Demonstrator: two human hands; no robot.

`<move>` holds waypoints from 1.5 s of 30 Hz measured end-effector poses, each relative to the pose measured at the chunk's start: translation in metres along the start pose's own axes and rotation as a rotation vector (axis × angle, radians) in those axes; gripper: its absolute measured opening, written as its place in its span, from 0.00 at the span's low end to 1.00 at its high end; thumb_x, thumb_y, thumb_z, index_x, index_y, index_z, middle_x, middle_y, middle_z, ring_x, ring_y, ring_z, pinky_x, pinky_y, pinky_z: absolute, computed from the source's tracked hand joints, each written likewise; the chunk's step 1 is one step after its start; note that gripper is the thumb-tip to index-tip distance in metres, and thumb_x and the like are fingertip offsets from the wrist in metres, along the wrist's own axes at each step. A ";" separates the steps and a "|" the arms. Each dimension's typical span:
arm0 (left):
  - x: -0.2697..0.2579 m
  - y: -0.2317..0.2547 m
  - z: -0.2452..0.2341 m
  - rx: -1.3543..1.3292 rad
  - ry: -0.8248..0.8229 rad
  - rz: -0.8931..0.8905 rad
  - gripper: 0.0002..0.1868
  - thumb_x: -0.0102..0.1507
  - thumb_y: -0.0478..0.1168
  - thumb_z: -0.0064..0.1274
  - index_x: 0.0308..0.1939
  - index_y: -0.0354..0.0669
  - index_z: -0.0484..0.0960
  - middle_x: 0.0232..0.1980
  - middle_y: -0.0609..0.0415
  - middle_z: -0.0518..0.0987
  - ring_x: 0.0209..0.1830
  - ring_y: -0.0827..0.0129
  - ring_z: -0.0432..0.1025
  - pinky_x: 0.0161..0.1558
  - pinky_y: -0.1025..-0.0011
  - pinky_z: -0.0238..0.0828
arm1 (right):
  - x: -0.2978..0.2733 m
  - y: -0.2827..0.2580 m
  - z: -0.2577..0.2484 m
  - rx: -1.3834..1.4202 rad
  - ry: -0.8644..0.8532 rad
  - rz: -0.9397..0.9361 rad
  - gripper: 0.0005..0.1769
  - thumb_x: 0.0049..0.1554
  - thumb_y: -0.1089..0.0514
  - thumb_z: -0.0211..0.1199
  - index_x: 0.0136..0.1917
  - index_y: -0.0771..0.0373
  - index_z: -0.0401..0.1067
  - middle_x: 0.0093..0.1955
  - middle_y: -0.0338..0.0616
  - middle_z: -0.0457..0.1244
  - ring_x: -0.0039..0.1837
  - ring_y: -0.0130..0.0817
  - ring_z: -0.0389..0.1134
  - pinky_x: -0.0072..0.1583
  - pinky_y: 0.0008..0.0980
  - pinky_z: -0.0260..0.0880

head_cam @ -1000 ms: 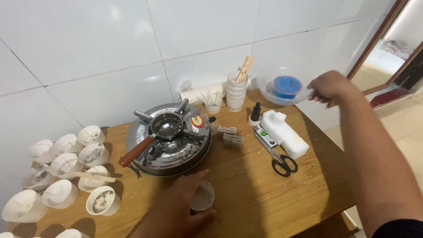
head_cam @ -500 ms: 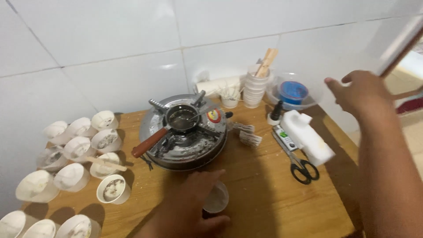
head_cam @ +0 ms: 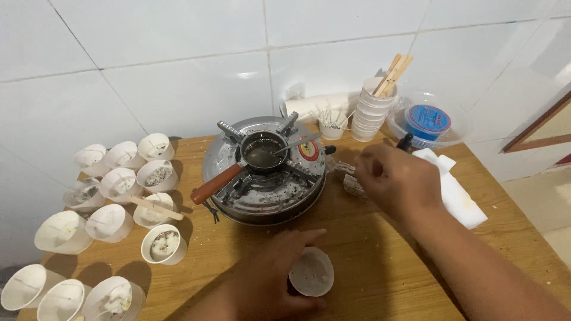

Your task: Preparing small paper cup molds for candle making by inserting wicks and centering them with wooden sticks.

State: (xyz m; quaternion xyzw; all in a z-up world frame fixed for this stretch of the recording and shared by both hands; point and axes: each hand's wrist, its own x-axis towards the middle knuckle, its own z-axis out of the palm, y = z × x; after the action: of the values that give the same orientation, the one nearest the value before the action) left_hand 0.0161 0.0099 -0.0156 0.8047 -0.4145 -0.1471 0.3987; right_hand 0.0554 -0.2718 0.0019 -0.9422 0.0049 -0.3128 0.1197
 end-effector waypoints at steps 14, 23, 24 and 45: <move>-0.013 0.020 -0.012 -0.017 -0.052 -0.033 0.53 0.51 0.52 0.69 0.77 0.49 0.60 0.75 0.53 0.66 0.74 0.61 0.60 0.70 0.64 0.53 | 0.087 -0.024 0.028 -0.448 -0.596 0.232 0.10 0.51 0.68 0.53 0.31 0.57 0.64 0.29 0.42 0.58 0.35 0.42 0.60 0.36 0.35 0.53; -0.017 0.018 -0.008 0.028 0.069 0.139 0.52 0.53 0.54 0.68 0.75 0.42 0.61 0.70 0.45 0.69 0.70 0.54 0.63 0.68 0.59 0.57 | 0.093 -0.049 0.006 -0.381 -0.672 0.349 0.13 0.49 0.58 0.52 0.48 0.56 0.71 0.47 0.47 0.69 0.50 0.51 0.72 0.45 0.40 0.69; -0.017 0.021 -0.010 0.050 0.094 0.148 0.51 0.53 0.56 0.67 0.75 0.42 0.62 0.68 0.44 0.70 0.68 0.54 0.65 0.66 0.60 0.59 | 0.091 -0.037 0.012 -0.358 -0.575 0.336 0.13 0.55 0.55 0.50 0.49 0.58 0.73 0.49 0.52 0.69 0.52 0.57 0.71 0.46 0.46 0.70; -0.022 0.023 -0.001 -0.081 0.653 0.290 0.16 0.64 0.44 0.57 0.54 0.42 0.81 0.39 0.55 0.80 0.31 0.71 0.71 0.36 0.75 0.71 | -0.049 -0.062 -0.019 1.332 -0.329 -0.045 0.06 0.54 0.62 0.69 0.44 0.68 0.78 0.28 0.46 0.66 0.25 0.25 0.64 0.28 0.20 0.63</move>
State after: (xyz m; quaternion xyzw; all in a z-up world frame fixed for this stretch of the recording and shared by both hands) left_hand -0.0094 0.0204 0.0007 0.7257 -0.3690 0.1597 0.5583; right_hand 0.0011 -0.2117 0.0022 -0.7030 -0.2262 -0.1045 0.6661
